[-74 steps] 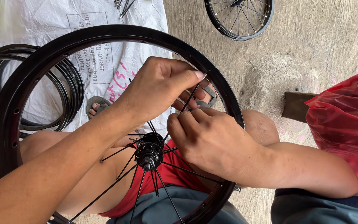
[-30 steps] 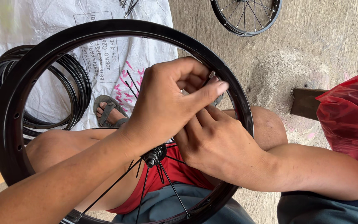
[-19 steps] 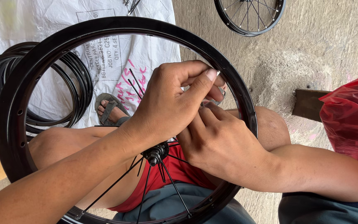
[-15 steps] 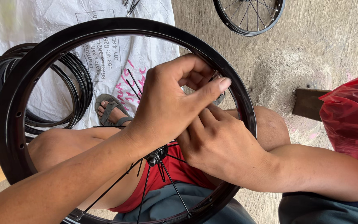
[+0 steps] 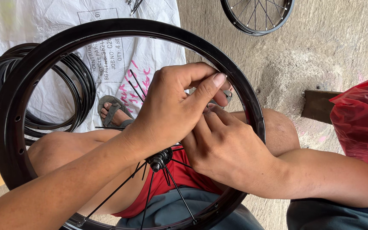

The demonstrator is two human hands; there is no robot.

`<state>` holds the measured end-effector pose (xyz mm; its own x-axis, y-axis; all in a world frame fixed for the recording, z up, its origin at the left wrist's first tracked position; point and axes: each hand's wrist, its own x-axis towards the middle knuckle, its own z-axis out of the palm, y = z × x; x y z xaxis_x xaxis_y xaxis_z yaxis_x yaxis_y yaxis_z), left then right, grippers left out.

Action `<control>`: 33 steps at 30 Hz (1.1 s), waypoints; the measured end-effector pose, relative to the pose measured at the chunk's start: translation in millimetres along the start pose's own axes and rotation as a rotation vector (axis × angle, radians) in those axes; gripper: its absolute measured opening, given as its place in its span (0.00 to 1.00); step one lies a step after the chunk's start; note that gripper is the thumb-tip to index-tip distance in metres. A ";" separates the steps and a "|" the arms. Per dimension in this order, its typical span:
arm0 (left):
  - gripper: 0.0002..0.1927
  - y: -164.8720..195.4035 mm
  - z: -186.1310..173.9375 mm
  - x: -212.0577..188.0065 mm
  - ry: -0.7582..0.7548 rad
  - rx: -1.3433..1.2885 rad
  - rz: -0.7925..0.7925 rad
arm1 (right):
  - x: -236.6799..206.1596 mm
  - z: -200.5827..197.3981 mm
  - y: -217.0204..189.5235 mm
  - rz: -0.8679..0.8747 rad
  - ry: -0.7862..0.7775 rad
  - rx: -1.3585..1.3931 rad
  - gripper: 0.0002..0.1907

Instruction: The person laces a bicycle wheel by inserting spokes through the rim and hub, then threading and tightening the nipples by hand. The person rotates the wheel to access different sections and continues adding spokes until the wheel is fully laced.

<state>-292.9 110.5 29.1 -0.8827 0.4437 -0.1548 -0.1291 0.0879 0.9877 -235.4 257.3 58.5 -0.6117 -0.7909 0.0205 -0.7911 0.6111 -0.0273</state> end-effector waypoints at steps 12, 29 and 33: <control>0.12 -1.7 -1.2 1.4 -0.061 -0.036 0.034 | 0.9 -0.2 -0.1 -0.008 -0.001 -0.001 0.12; 0.11 -2.9 0.5 -0.8 0.029 -0.007 0.146 | 0.2 -0.6 -0.5 0.005 0.027 0.056 0.13; 0.13 -3.2 0.7 -0.6 -0.081 -0.126 -0.028 | 0.4 0.4 -1.4 0.015 -0.004 0.043 0.11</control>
<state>-291.7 110.6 26.0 -0.8391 0.5138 -0.1785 -0.2133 -0.0088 0.9770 -234.5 256.1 58.2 -0.6233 -0.7818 0.0153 -0.7807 0.6210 -0.0701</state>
